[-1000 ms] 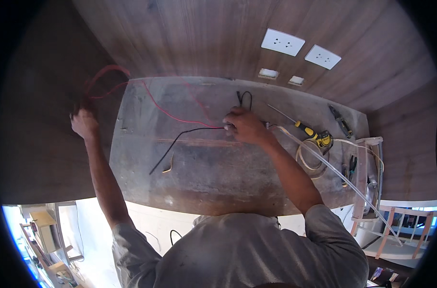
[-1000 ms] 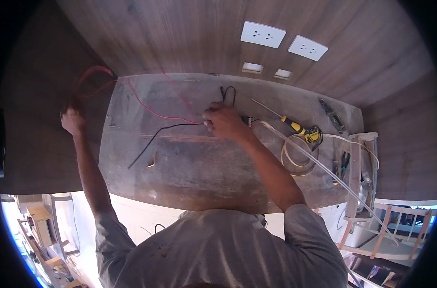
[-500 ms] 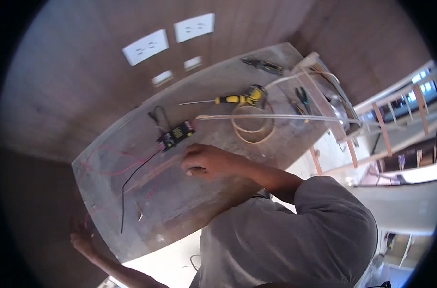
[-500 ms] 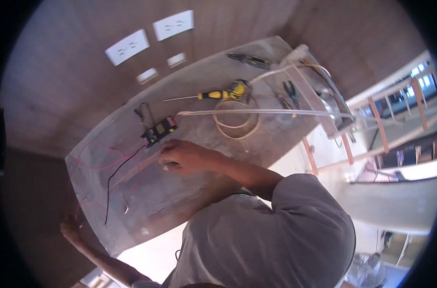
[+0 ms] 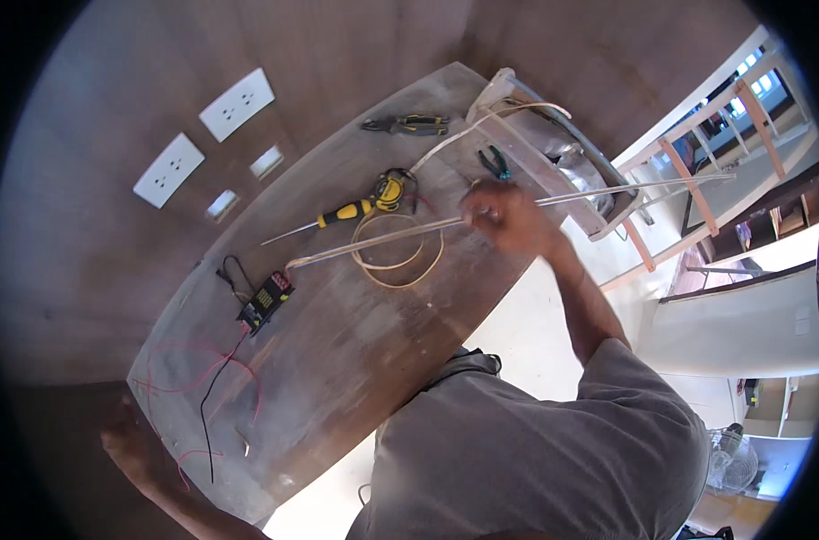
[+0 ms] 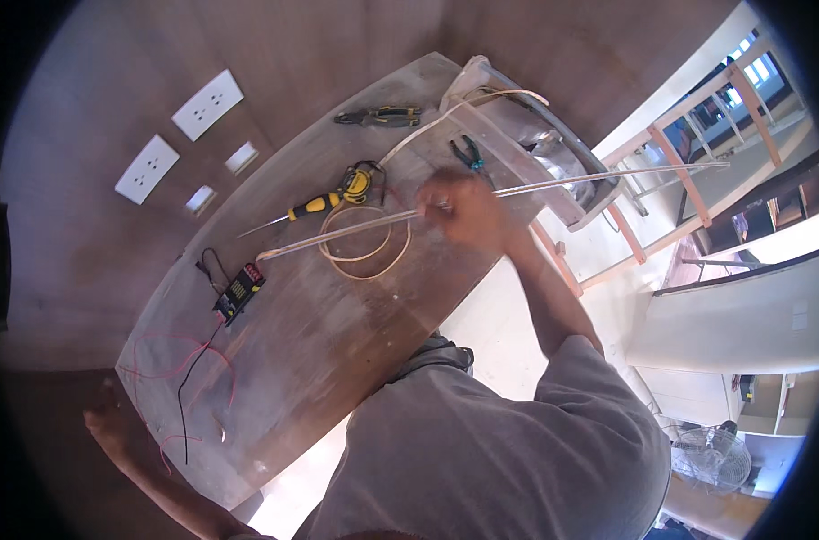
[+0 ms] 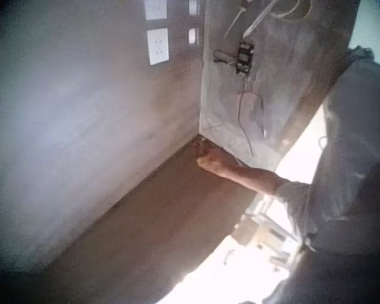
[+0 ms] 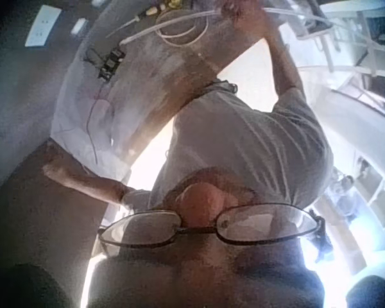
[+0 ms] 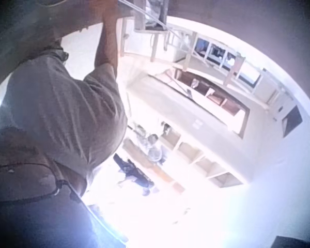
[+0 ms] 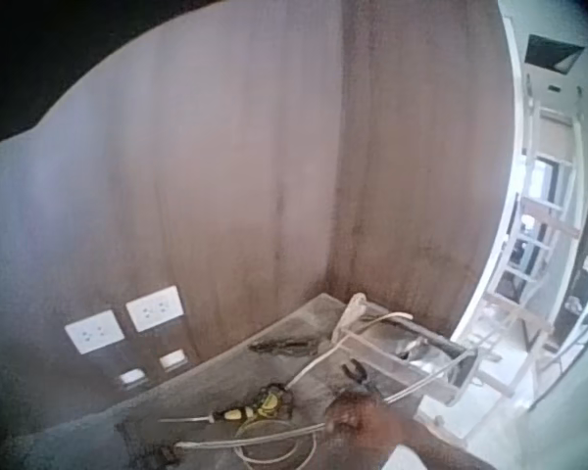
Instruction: The person connects wires to a small electronic device using a screwdriver and pliers, then tests the wire length by pulling it across the room.
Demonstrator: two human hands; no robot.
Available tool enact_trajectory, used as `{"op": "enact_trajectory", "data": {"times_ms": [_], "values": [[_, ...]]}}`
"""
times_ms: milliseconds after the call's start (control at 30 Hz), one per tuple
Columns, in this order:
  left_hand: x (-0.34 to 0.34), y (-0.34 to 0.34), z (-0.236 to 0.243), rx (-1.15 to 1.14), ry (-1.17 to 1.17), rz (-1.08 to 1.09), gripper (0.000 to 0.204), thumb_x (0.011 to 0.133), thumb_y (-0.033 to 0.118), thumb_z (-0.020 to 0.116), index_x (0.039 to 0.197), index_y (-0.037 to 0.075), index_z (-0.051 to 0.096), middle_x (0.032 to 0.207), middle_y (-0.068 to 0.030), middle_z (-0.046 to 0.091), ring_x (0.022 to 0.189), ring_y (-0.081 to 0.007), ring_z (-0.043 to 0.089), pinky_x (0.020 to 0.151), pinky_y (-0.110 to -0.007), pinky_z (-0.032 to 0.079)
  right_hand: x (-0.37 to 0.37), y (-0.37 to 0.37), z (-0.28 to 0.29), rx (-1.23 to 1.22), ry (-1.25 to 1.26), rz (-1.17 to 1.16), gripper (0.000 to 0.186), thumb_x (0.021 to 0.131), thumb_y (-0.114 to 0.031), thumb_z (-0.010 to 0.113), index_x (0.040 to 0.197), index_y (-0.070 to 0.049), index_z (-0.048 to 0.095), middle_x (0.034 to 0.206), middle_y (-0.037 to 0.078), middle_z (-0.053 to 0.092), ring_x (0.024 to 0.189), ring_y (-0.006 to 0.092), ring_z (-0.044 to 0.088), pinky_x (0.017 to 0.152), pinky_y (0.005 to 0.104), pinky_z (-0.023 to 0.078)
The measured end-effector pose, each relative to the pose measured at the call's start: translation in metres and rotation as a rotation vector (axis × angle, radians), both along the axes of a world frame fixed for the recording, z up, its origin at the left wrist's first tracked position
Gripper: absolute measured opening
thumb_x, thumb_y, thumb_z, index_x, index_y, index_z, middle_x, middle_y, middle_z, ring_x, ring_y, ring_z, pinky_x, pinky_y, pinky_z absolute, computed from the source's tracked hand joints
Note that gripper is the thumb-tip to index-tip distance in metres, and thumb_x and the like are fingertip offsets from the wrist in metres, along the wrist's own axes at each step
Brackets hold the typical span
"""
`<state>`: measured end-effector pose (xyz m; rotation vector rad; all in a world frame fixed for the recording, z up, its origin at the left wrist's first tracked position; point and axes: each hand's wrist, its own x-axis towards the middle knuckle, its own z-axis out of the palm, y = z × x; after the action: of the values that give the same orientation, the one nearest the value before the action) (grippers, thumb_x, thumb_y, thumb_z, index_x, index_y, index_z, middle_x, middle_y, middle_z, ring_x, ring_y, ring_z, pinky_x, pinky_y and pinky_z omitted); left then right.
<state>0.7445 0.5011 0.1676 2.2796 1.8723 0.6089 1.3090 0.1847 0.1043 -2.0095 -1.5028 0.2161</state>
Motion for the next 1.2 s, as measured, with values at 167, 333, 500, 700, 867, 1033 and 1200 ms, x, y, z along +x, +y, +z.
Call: {"op": "enact_trajectory", "data": {"times_ms": [167,333,500,700,867,1033,1200], "values": [[0.002,0.017,-0.008,0.020,-0.087,-0.025,0.029,0.098,0.021,0.059,0.095,-0.007,0.065,0.079,-0.0215,0.063,0.070,-0.0205,0.051,0.068,-0.042,0.045,0.130,0.005,-0.005,-0.076,-0.326,-0.107,0.011,0.081,-0.013,0.070,0.086,-0.003,0.072,0.087,0.017,0.071,0.083,0.0335,0.069,0.076,0.0450,0.053],[-0.052,0.035,-0.038,0.009,0.040,-0.160,0.028,0.098,0.026,0.064,0.101,-0.001,0.073,0.064,-0.0042,0.049,0.060,-0.0152,0.045,0.057,-0.036,0.040,0.191,0.018,-0.027,-0.472,-0.394,-0.256,0.026,0.084,-0.024,0.072,0.096,-0.002,0.075,0.101,0.022,0.073,0.102,0.0399,0.069,0.090,0.0490,0.054],[-0.029,0.001,-0.020,-0.073,0.017,0.017,0.025,0.097,0.017,0.060,0.106,-0.004,0.070,0.092,-0.0163,0.071,0.080,-0.0228,0.060,0.075,-0.040,0.049,0.193,0.063,-0.022,-0.788,-0.384,-0.028,0.033,0.084,-0.028,0.074,0.102,0.000,0.075,0.106,0.022,0.072,0.104,0.0395,0.068,0.094,0.0479,0.053],[0.056,-0.014,-0.009,-0.154,0.188,0.221,0.042,0.096,0.038,0.063,0.110,0.000,0.074,0.096,-0.0263,0.072,0.091,-0.0389,0.072,0.076,-0.045,0.053,0.200,0.175,-0.078,-0.328,-0.440,0.216,0.034,0.084,-0.024,0.075,0.111,-0.003,0.070,0.112,0.021,0.067,0.106,0.0409,0.063,0.097,0.0484,0.050],[0.035,-0.016,-0.009,-0.131,-0.295,0.260,0.032,0.092,0.031,0.070,0.102,0.001,0.077,0.082,-0.0109,0.074,0.067,-0.0173,0.071,0.058,-0.032,0.054,0.217,0.212,-0.102,-0.478,-0.438,0.310,0.051,0.078,-0.026,0.082,0.116,0.003,0.063,0.116,0.028,0.064,0.113,0.0450,0.059,0.100,0.0495,0.047],[-0.005,0.012,-0.042,-0.131,-0.373,0.453,0.034,0.091,0.028,0.073,0.109,-0.001,0.074,0.092,-0.0101,0.076,0.066,-0.0158,0.072,0.053,-0.029,0.054,0.223,0.214,-0.107,-0.398,-0.560,0.364,0.035,0.090,-0.019,0.069,0.116,0.004,0.061,0.109,0.033,0.063,0.105,0.0509,0.060,0.092,0.0523,0.048],[-0.049,0.107,-0.162,0.013,-0.538,0.821,0.051,0.090,0.035,0.068,0.115,-0.009,0.068,0.118,-0.0238,0.071,0.111,-0.0255,0.071,0.089,-0.038,0.055,0.173,0.199,-0.063,-0.441,-0.186,0.152,0.031,0.099,-0.022,0.056,0.115,0.005,0.061,0.104,0.031,0.065,0.105,0.0466,0.061,0.094,0.0469,0.048]]}}
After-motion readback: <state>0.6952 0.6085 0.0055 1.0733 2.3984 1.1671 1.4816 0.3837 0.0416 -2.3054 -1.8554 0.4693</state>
